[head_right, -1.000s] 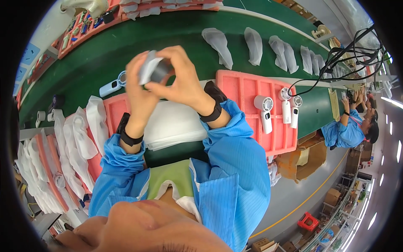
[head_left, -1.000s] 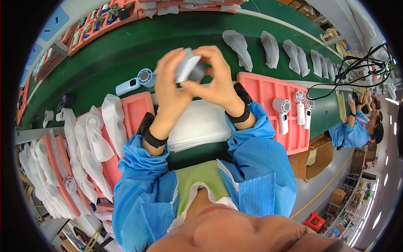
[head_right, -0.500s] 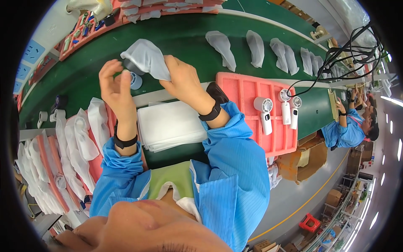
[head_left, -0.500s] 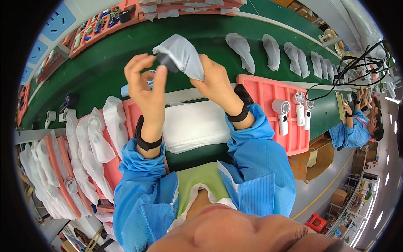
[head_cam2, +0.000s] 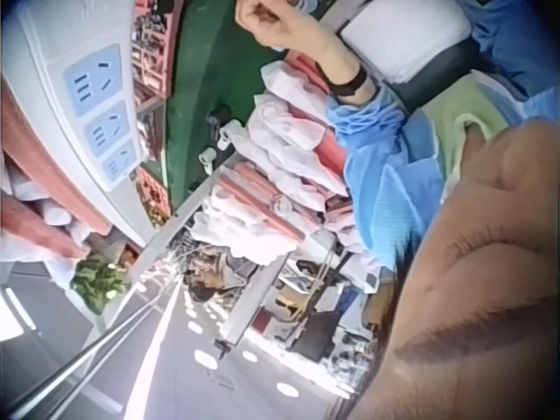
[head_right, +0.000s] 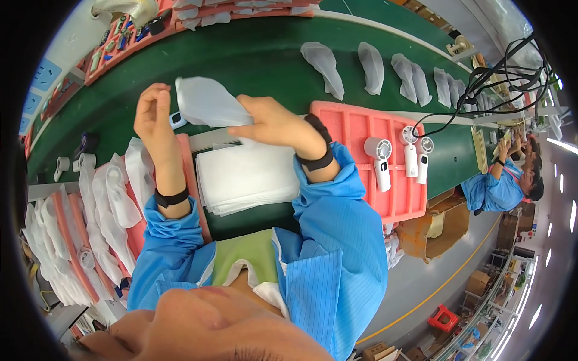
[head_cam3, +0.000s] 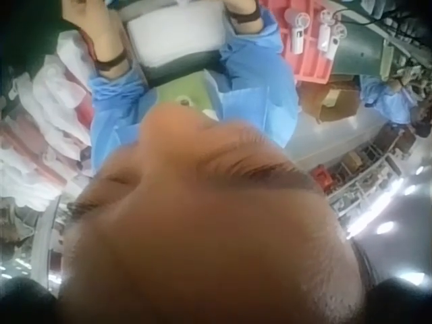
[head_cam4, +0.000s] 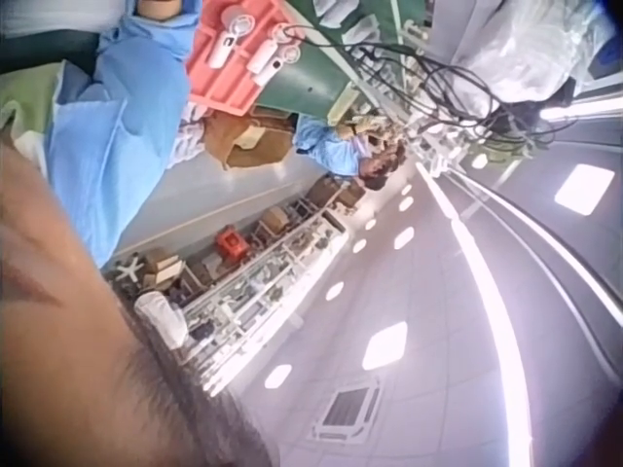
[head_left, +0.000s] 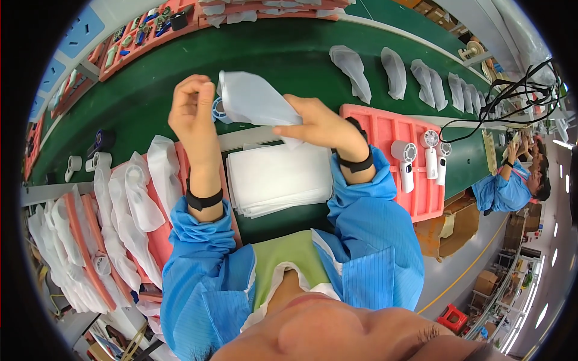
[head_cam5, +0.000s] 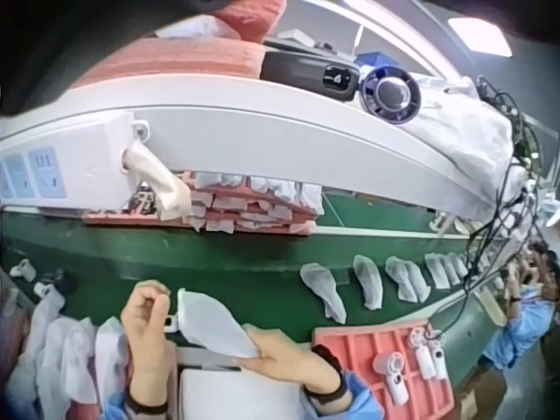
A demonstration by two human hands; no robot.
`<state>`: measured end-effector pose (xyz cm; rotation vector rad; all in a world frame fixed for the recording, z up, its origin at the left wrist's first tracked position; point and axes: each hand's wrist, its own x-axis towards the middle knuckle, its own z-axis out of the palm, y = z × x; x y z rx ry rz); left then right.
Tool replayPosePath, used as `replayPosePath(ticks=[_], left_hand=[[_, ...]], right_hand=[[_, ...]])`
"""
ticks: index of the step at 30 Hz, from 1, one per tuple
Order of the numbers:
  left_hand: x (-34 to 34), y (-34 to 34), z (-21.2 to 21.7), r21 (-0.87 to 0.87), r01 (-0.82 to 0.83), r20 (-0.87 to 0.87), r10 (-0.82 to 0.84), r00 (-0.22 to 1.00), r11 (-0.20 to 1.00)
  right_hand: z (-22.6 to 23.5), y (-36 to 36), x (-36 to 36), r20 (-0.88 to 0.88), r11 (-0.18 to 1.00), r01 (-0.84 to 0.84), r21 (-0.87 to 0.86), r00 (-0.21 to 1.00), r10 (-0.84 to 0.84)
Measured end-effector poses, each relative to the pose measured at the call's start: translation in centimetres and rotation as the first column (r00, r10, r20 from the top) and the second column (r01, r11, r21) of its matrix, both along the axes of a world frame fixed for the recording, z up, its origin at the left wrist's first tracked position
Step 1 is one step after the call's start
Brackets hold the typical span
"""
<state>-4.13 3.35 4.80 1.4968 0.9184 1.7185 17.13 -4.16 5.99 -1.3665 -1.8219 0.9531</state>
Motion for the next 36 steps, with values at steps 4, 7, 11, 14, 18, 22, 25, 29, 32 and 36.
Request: replayPosePath(ticks=[4, 7, 11, 14, 18, 22, 25, 29, 32, 36], left_hand=[[1.0, -0.8, -0.1, -0.039, 0.094, -0.148, -0.099, 0.984, 0.995], [4.2, -3.7, -2.1, -0.147, 0.484, -0.392, -0.500, 0.772, 0.862], [6.7, -8.6, -5.7, -0.344, 0.599, -0.722, -0.611, 0.325, 0.724], [7.0, -10.9, -7.4, -0.301, 0.625, -0.782, -0.561, 0.270, 0.721], [7.5, -11.8, -9.2, -0.200, 0.618, -0.841, -0.457, 0.290, 0.760], [7.8, -12.1, -11.1, -0.174, 0.564, -0.842, -0.419, 0.340, 0.807], [7.6, -12.3, -11.2, -0.160, 0.559, -0.838, -0.411, 0.358, 0.813], [7.8, -12.0, -11.1, -0.109, 0.569, -0.829, -0.390, 0.401, 0.815], [8.2, -11.7, -11.1, -0.106, 0.533, -0.806, -0.386, 0.449, 0.840], [9.3, -11.4, -11.2, -0.105, 0.536, -0.823, -0.376, 0.425, 0.838]], right_hand=[[-2.2, 3.1, 2.3, 0.308, 0.988, 0.154, -0.020, 0.941, -0.141], [-6.8, 5.8, 3.2, 0.526, 0.904, 0.413, 0.115, 0.747, -0.408], [-10.5, 7.3, 2.2, 0.573, 0.810, 0.315, 0.496, 0.581, -0.577], [-10.2, 7.8, -0.2, 0.389, 0.790, 0.223, 0.572, 0.773, -0.500], [-12.8, 9.8, -5.1, 0.108, 0.966, -0.019, 0.256, 0.994, -0.009], [-12.7, 9.8, -7.0, 0.026, 0.996, -0.070, 0.062, 0.997, 0.068], [-11.2, 9.2, -6.7, 0.000, 1.000, -0.027, -0.006, 1.000, 0.027], [-8.2, 7.8, -4.1, 0.033, 0.996, 0.057, 0.062, 0.998, -0.059], [-6.3, 6.3, -2.2, 0.103, 0.991, 0.101, 0.088, 0.989, -0.110], [-5.5, 4.6, 1.2, 0.113, 0.973, 0.204, 0.106, 0.970, -0.216]])
